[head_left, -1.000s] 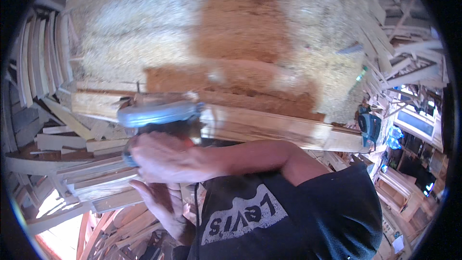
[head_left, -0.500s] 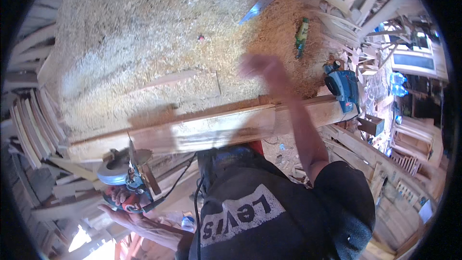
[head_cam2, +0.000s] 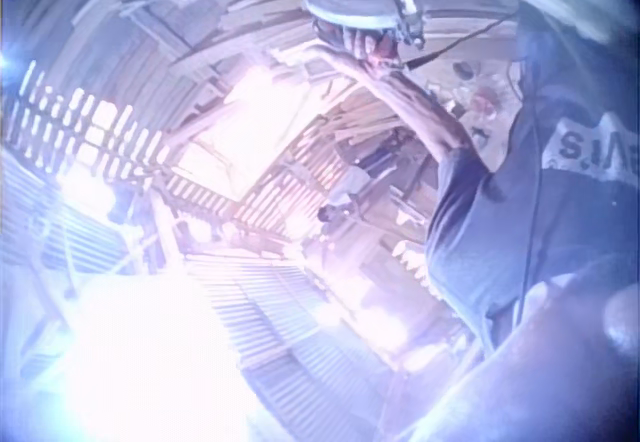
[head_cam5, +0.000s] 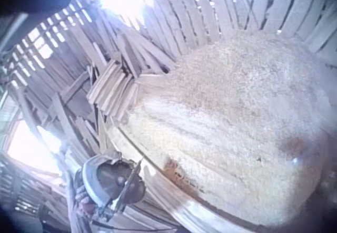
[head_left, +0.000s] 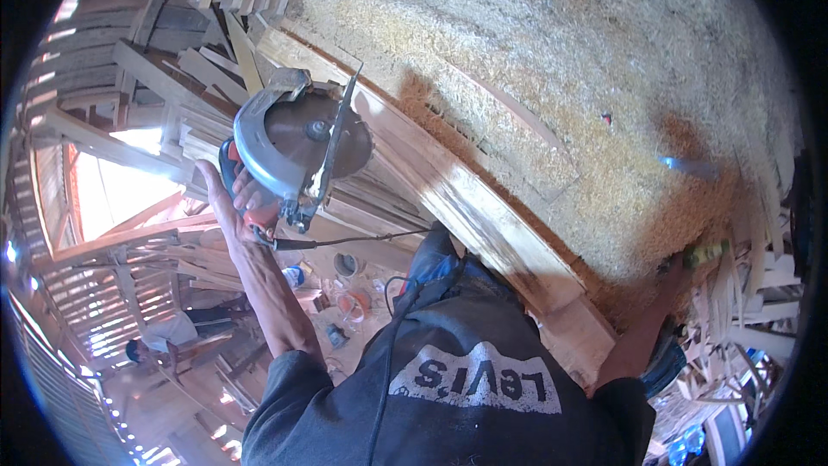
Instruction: The person uses a circular saw to cut a long wooden plank into smaller pieces in a workshop. They repeatedly position the saw, cut the wood, and move the cut pieces aside.
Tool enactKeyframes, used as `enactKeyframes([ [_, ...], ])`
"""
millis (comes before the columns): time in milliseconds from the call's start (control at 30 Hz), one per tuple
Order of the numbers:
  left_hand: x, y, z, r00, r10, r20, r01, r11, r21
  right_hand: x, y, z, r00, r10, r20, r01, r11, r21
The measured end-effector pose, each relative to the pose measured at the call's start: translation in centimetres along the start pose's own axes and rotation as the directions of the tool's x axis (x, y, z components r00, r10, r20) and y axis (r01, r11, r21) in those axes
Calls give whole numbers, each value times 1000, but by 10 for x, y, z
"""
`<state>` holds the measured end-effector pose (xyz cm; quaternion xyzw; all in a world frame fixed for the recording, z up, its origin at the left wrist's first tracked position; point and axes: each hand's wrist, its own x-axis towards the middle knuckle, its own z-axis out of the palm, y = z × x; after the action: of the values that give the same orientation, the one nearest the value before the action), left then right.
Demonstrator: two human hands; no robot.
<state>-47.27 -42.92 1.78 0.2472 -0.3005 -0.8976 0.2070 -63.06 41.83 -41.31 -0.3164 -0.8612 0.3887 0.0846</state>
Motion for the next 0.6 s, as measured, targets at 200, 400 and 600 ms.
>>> enactKeyframes([
  [200,22,-6,-7,988,-107,109,112,993,-48,-68,-146,-43,977,-177,-123,197,963,181],
  [400,66,3,-24,977,-128,172,149,982,-115,-118,-329,-33,721,-576,385,433,808,399],
  [600,65,4,-17,952,-192,239,220,970,-98,-192,-534,24,48,-825,563,965,183,185],
])
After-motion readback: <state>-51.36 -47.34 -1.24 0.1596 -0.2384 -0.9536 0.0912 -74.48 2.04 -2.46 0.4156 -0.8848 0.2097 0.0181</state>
